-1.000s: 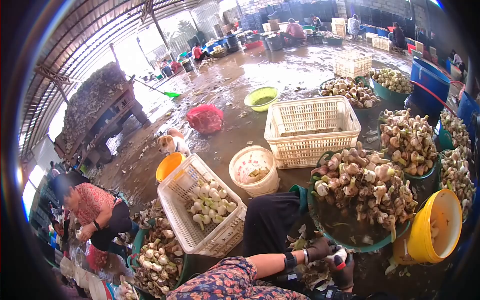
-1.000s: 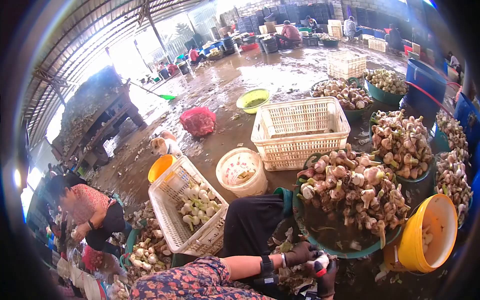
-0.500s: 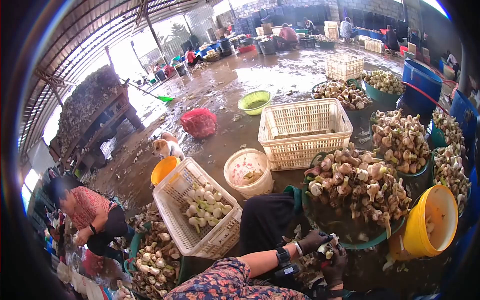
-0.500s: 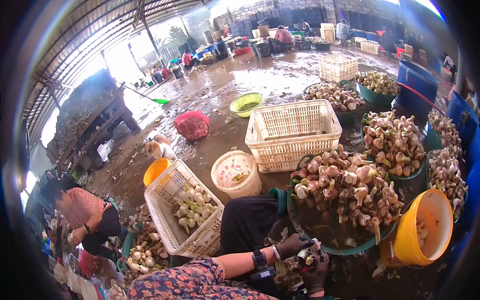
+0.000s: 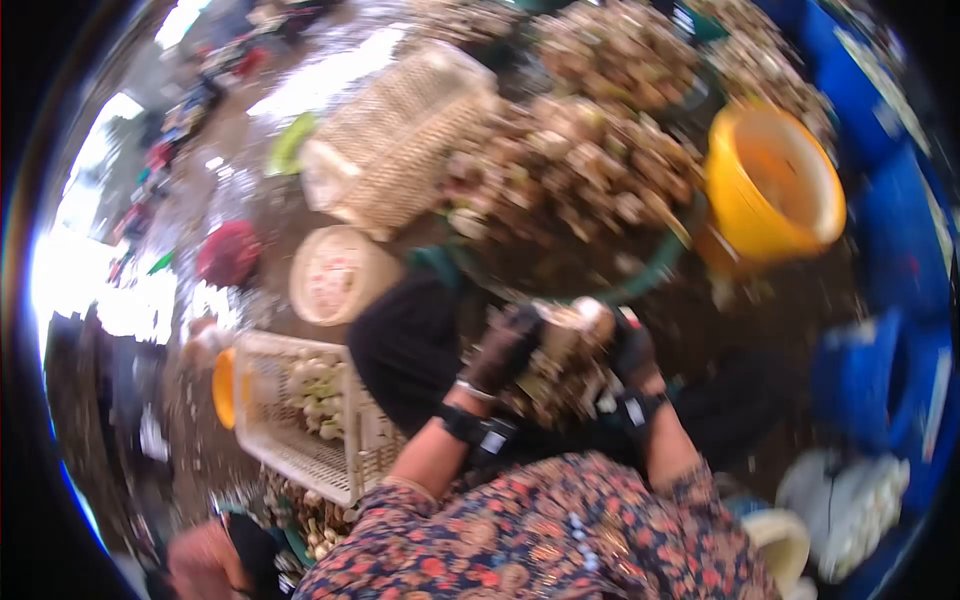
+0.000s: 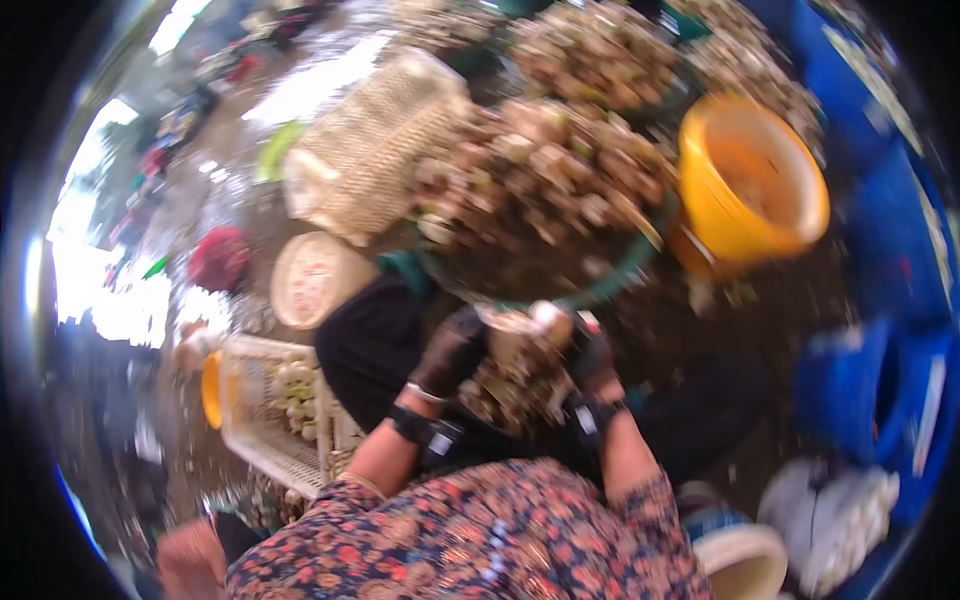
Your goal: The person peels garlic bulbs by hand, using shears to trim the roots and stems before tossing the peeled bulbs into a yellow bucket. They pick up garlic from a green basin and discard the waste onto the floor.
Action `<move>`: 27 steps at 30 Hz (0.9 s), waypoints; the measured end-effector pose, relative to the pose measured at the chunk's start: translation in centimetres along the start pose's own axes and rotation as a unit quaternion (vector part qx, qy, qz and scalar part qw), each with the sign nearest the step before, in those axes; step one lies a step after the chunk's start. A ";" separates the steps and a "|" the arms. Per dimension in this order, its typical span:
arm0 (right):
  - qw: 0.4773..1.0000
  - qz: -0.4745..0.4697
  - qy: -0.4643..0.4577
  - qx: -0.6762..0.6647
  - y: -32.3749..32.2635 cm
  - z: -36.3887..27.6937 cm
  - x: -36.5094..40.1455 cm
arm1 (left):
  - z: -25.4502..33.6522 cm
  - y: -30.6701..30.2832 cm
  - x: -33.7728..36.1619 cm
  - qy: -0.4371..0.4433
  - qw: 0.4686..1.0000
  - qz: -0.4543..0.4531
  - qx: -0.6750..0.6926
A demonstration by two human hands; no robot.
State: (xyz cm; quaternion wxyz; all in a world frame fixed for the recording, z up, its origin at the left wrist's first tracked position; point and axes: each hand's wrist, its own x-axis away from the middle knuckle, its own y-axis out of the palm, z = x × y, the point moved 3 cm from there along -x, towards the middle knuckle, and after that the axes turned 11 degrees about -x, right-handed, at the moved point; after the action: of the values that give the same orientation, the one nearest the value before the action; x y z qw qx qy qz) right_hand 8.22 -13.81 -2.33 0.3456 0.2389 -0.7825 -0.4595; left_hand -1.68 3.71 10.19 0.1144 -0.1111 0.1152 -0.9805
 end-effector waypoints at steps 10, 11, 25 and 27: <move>0.966 0.124 -0.142 0.175 5.5 -3.6 0.6 | 2.5 0.7 -1.6 0.025 0.960 -0.052 -0.273; 0.958 0.110 -0.161 0.212 6.2 -3.6 0.9 | 2.1 1.3 -2.2 0.022 0.960 -0.055 -0.274; 0.852 0.035 -0.252 0.458 5.6 -2.2 1.4 | 0.7 3.6 -3.0 0.115 0.918 -0.003 -0.380; 0.872 0.019 -0.240 0.426 6.4 -2.7 1.3 | 0.4 3.1 -3.1 0.076 0.973 0.004 -0.216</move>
State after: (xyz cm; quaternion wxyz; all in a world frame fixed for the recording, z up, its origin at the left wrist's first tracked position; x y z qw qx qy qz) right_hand 9.10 -13.27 4.70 0.0208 0.2307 -0.9656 -0.1183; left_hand 2.00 1.49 9.16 0.0827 -0.0575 0.3331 -0.9375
